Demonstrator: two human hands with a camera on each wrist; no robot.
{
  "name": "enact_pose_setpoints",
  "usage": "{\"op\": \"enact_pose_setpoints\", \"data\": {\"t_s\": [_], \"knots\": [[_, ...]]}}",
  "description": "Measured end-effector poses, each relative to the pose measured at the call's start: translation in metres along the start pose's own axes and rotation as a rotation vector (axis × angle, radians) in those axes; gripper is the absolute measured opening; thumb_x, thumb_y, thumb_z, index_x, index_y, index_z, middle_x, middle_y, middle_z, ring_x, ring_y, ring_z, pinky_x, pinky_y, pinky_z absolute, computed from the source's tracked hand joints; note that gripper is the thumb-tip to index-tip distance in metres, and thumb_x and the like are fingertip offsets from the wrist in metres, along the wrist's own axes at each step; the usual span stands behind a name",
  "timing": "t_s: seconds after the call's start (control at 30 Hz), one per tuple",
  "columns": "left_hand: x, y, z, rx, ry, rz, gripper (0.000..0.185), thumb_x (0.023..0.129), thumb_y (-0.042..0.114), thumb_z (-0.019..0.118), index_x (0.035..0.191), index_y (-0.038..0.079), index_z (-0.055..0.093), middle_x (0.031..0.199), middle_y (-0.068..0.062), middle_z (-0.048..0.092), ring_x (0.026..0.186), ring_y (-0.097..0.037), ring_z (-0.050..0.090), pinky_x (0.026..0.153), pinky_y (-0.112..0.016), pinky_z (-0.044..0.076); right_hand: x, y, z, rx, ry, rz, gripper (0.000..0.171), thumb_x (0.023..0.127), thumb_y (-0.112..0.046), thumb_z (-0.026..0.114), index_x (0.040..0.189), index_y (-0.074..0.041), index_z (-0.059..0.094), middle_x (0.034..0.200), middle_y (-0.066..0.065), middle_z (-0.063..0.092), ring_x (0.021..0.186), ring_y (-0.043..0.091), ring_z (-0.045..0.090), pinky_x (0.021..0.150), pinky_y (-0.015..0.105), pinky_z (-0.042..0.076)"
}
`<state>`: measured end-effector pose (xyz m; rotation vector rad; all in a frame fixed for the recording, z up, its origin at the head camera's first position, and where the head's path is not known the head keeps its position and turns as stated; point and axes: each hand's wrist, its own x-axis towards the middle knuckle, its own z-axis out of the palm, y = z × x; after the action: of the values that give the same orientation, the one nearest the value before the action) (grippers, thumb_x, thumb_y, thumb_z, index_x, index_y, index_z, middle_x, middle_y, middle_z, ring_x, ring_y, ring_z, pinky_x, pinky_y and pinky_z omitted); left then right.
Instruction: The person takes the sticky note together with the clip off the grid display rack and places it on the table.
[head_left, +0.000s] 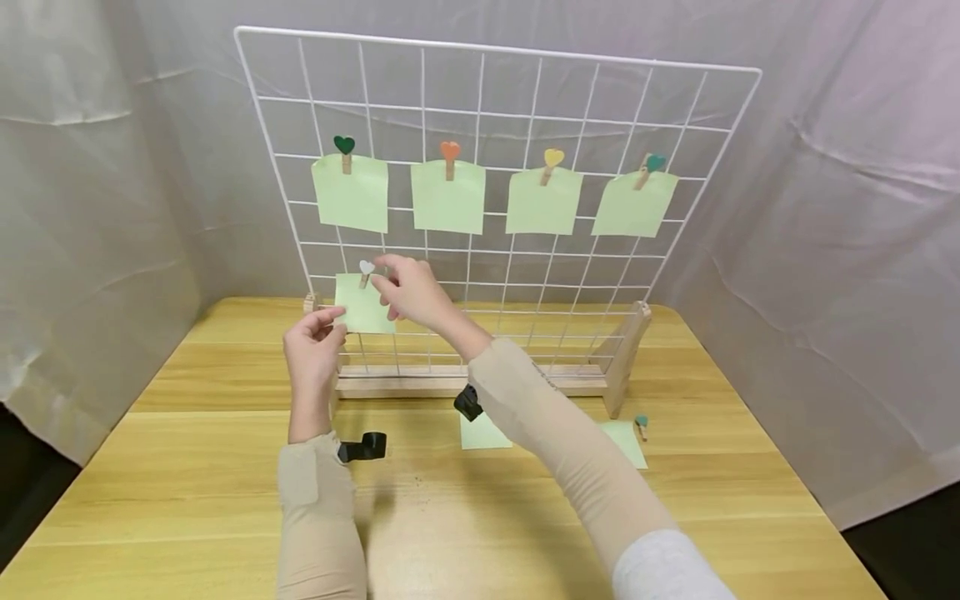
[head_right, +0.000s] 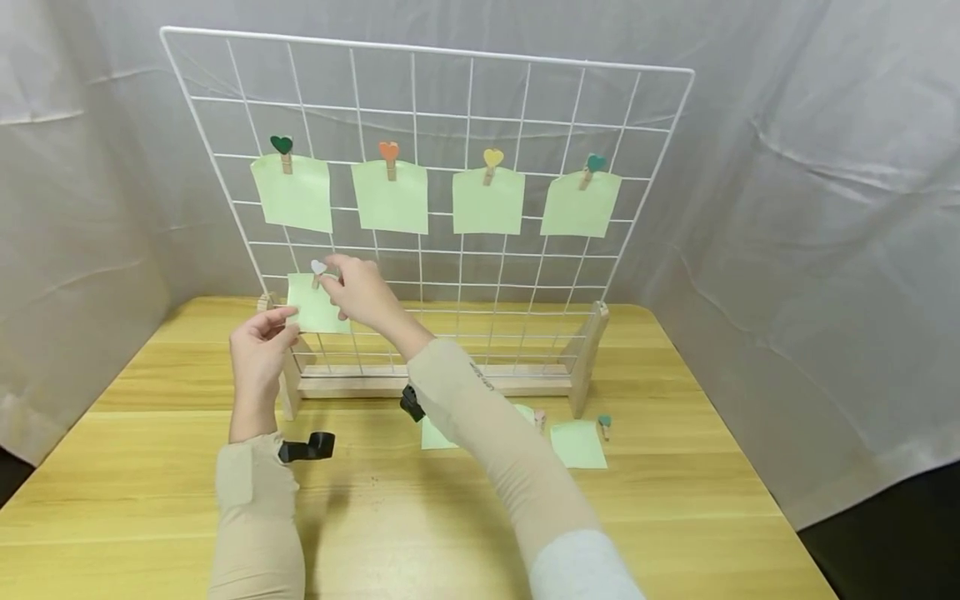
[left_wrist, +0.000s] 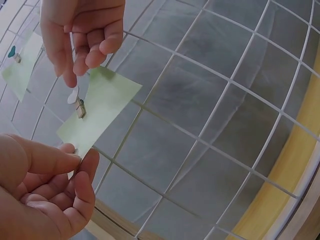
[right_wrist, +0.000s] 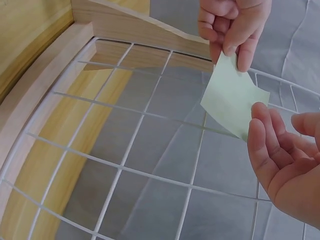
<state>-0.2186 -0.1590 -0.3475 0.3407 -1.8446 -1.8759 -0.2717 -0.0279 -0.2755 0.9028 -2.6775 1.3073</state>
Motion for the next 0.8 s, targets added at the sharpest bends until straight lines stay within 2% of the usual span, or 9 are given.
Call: {"op": "enact_pose_setpoints", "data": {"t_s": [0.2,0.4,0.57,0.67,0.8], "knots": [[0.000,0.000,-0.001,0.023,0.007,0.006,0.021,0.082,-0.005,0.055,0.103,-0.005,0.062,0.085,-0.002,0.052,0.071,-0.009,0.046,0.061,-0.014,0.041,0.005,-0.005,0.001,-0.063,-0.045,0.039,0.043,0.093,-0.019,0.047,0.133,-0.006,0.040,0.068,0.007,0.059,0.049,0.020,0.057,0.043,0.023,0.045],[-0.001,0.001,-0.002,0.031,0.000,0.014,0.022,0.082,-0.007,0.055,0.102,-0.005,0.062,0.086,-0.004,0.054,0.070,-0.008,0.046,0.060,-0.014,0.040,0.009,-0.011,0.003,-0.098,-0.154,0.128,0.048,0.095,-0.012,0.040,0.141,-0.008,0.025,0.068,0.009,0.059,0.048,0.019,0.058,0.046,0.026,0.048],[0.000,0.001,-0.003,0.040,-0.004,0.009,0.022,0.081,-0.006,0.055,0.102,-0.005,0.062,0.084,-0.003,0.053,0.070,-0.009,0.046,0.061,-0.014,0.041,0.013,-0.014,0.006,-0.154,-0.177,0.169,0.049,0.096,-0.013,0.037,0.142,-0.006,0.019,0.068,0.006,0.060,0.047,0.017,0.056,0.041,0.022,0.044],[0.000,0.000,-0.003,0.039,-0.006,0.021,0.021,0.081,-0.006,0.056,0.101,-0.005,0.062,0.083,-0.001,0.053,0.070,-0.009,0.047,0.061,-0.014,0.041,0.014,-0.014,0.005,-0.160,-0.179,0.178,0.049,0.097,-0.014,0.036,0.142,-0.006,0.019,0.068,0.006,0.060,0.047,0.017,0.056,0.039,0.021,0.040],[0.000,0.001,-0.003,0.036,-0.010,0.031,0.020,0.081,-0.006,0.057,0.101,-0.005,0.063,0.080,0.001,0.053,0.069,-0.009,0.046,0.059,-0.014,0.040,0.013,-0.014,0.004,-0.155,-0.166,0.162,0.044,0.097,-0.016,0.035,0.139,-0.006,0.027,0.068,0.007,0.060,0.047,0.018,0.057,0.039,0.021,0.040]]}}
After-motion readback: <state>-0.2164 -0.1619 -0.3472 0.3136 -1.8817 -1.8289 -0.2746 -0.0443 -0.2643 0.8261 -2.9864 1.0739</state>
